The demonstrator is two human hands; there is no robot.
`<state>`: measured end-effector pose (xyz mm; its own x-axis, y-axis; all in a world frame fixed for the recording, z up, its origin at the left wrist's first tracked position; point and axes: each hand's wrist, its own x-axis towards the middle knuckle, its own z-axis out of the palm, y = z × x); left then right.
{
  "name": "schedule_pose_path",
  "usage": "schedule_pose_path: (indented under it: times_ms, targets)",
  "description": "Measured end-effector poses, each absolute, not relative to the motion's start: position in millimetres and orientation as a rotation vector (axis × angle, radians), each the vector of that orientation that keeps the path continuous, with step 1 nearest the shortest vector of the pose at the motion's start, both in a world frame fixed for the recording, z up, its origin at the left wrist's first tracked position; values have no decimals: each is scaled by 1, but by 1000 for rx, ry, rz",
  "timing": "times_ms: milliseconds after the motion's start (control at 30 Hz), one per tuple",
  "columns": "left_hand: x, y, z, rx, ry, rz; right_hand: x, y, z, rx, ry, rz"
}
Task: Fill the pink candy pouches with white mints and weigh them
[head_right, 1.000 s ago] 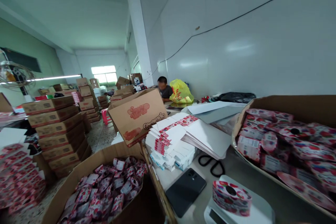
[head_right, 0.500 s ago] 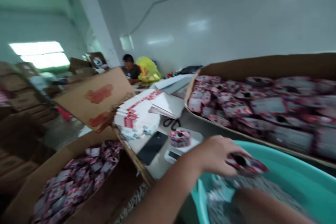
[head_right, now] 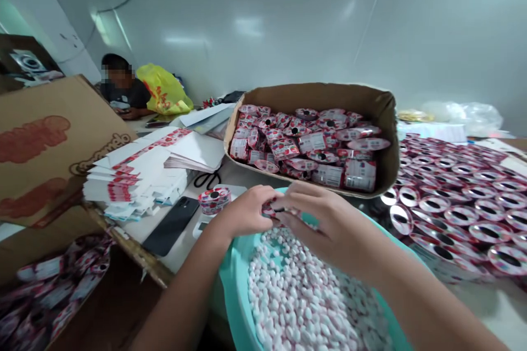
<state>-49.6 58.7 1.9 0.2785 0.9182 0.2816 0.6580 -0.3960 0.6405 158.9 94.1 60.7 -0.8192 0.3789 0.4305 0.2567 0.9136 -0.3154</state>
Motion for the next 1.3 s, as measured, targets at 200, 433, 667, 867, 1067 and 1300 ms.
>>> schedule_pose_path:
  times_ms: [200,433,667,867,1067,1300]
  targets:
    - [-54,49,1,1832,1437,1180,154,107,29,-576,-2500,308]
    - [-56,45,0,1826,1293,1273,150,112,30,-698,-2496,645]
    - [-125,29,5,1639,1394,1745,156,108,20,-858,-2355,719]
    - [-184,18,-14,1247,1658,2374,166,110,15,-964,-2330,778]
    - [-182,4,-40,1344,1990,1916,140,103,21,-924,-2435,643]
    - [-182,-9,-54,1452,1984,1605,130,111,5,-967,-2420,685]
